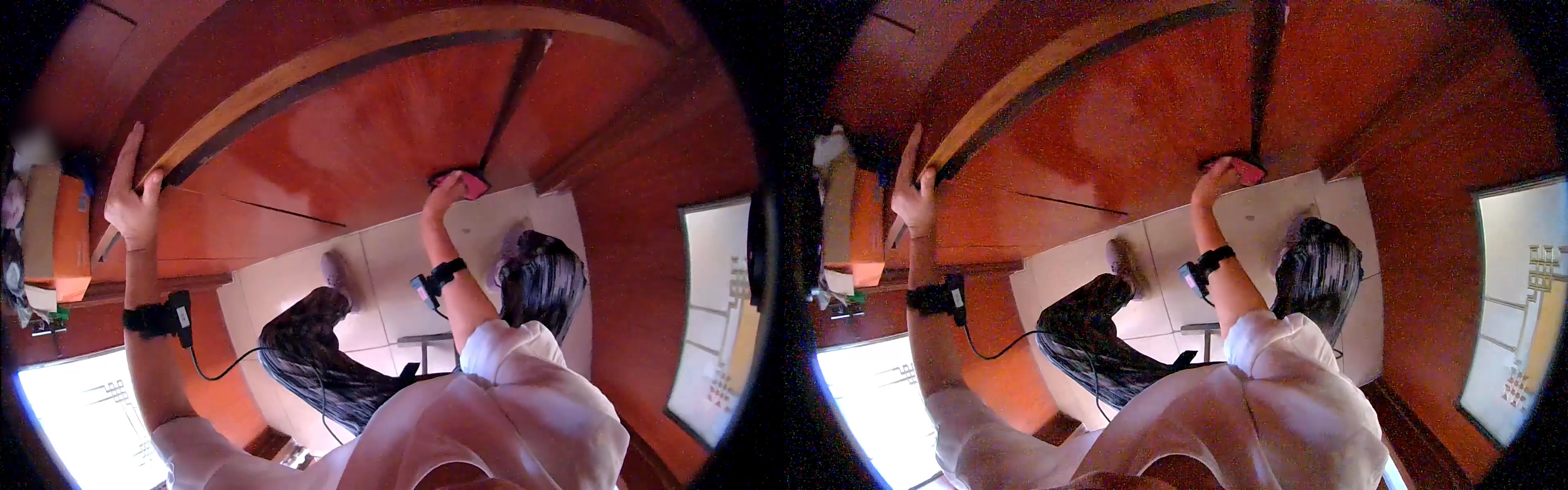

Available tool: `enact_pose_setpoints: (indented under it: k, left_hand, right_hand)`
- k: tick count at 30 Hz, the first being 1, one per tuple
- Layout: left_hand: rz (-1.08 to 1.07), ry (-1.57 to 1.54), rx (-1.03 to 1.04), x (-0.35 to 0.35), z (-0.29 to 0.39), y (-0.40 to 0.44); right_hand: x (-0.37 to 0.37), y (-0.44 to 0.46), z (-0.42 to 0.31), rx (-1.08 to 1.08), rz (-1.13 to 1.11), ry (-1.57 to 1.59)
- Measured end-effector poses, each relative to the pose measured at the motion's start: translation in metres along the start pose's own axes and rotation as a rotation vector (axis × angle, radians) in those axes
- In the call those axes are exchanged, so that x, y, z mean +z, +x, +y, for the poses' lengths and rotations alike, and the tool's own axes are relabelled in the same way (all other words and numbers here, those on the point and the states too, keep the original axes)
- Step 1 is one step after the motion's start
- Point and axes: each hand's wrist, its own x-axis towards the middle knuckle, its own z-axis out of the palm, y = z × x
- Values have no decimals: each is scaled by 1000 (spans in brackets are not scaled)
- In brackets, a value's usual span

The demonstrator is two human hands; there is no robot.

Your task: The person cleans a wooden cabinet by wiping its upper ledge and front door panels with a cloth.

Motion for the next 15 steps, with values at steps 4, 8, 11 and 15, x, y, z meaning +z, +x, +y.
enact_pose_setpoints:
  k: [4,8,11,15]
  left_hand:
    - [-29,18,21,-2,2,1]
    - [-12,11,48,-2,-1,1]
    - [-4,34,23,-2,-2,-1]
    - [36,86,24,0,-1,0]
  right_hand:
    - [-3,22,17,290,340,326]
    - [-31,45,32,704,340,485]
    - [-35,50,42,933,308,585]
    - [-11,24,23,1030,178,539]
